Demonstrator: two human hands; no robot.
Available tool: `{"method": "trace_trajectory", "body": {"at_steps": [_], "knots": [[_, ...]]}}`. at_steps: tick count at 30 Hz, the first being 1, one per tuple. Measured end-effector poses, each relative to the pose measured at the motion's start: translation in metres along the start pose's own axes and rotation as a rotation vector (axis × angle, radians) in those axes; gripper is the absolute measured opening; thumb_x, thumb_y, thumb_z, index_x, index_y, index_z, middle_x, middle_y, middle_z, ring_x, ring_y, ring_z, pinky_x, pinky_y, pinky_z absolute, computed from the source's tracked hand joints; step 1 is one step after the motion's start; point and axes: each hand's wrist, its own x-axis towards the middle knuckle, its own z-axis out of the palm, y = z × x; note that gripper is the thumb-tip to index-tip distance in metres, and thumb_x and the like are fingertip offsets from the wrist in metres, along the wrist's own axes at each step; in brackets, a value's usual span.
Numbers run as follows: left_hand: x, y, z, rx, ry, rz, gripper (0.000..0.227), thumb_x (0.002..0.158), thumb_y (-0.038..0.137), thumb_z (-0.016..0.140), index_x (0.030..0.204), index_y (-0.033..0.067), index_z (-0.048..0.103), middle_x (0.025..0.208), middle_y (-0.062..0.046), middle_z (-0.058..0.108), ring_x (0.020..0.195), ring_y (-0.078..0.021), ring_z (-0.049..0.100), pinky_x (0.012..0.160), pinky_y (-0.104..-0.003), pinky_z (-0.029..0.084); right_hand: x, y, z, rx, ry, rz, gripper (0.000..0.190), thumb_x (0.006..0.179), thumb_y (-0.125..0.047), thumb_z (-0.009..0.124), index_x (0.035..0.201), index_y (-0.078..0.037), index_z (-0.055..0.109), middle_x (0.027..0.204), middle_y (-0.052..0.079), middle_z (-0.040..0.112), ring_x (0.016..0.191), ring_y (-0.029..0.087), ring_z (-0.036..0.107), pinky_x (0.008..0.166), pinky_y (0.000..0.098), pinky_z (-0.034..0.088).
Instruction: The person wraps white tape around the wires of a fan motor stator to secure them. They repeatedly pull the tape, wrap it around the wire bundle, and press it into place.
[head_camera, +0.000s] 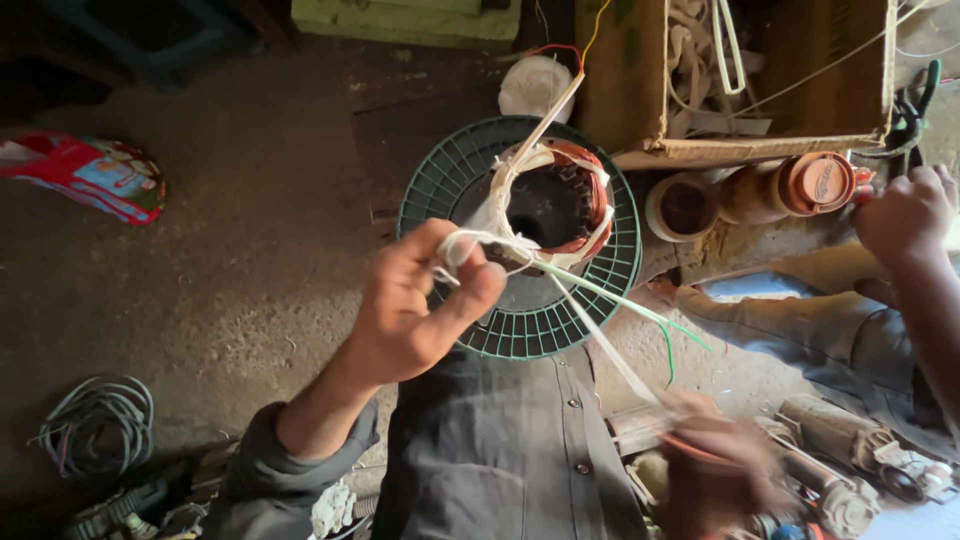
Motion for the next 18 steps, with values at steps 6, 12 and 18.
{"method": "trace_trajectory", "body": {"at_steps": [6,12,18], "knots": [[-0.005,0.02,0.033,0.282,-0.352,0.255,0.023,0.084,0.019,0.083,0.095,0.0076,0.067,0.079,-0.003,0.066,0.065,-0.0157,0.059,0.064,-0.028,0.044,-0.045,0.017,0.026,0.538,1.315,0.067,0.034,0.107,-0.017,0.059,0.132,0.006,0.057,0.094,0.014,0.063,0.061,0.014,0.051,0.059,0.0317,0.05],[-0.032,0.022,0.076,0.932,-0.464,0.607,0.024,0.086,0.018,0.066,0.107,0.0079,0.072,0.078,-0.001,0.065,0.074,-0.0193,0.065,0.076,-0.04,0.056,0.052,-0.063,0.017,0.057,0.969,-0.076,0.019,0.093,0.008,0.068,0.111,0.007,0.071,0.087,0.012,0.063,0.067,0.015,0.057,0.061,0.0219,0.043],[-0.06,0.01,0.064,0.948,-0.603,0.484,0.033,0.09,0.015,0.067,0.122,0.0112,0.071,0.086,-0.003,0.064,0.075,-0.0179,0.063,0.062,-0.033,0.05,0.088,-0.096,-0.029,-0.018,0.222,-0.21,0.023,0.076,0.003,0.072,0.097,-0.003,0.077,0.074,0.007,0.061,0.062,0.018,0.06,0.055,0.0304,0.044]]}}
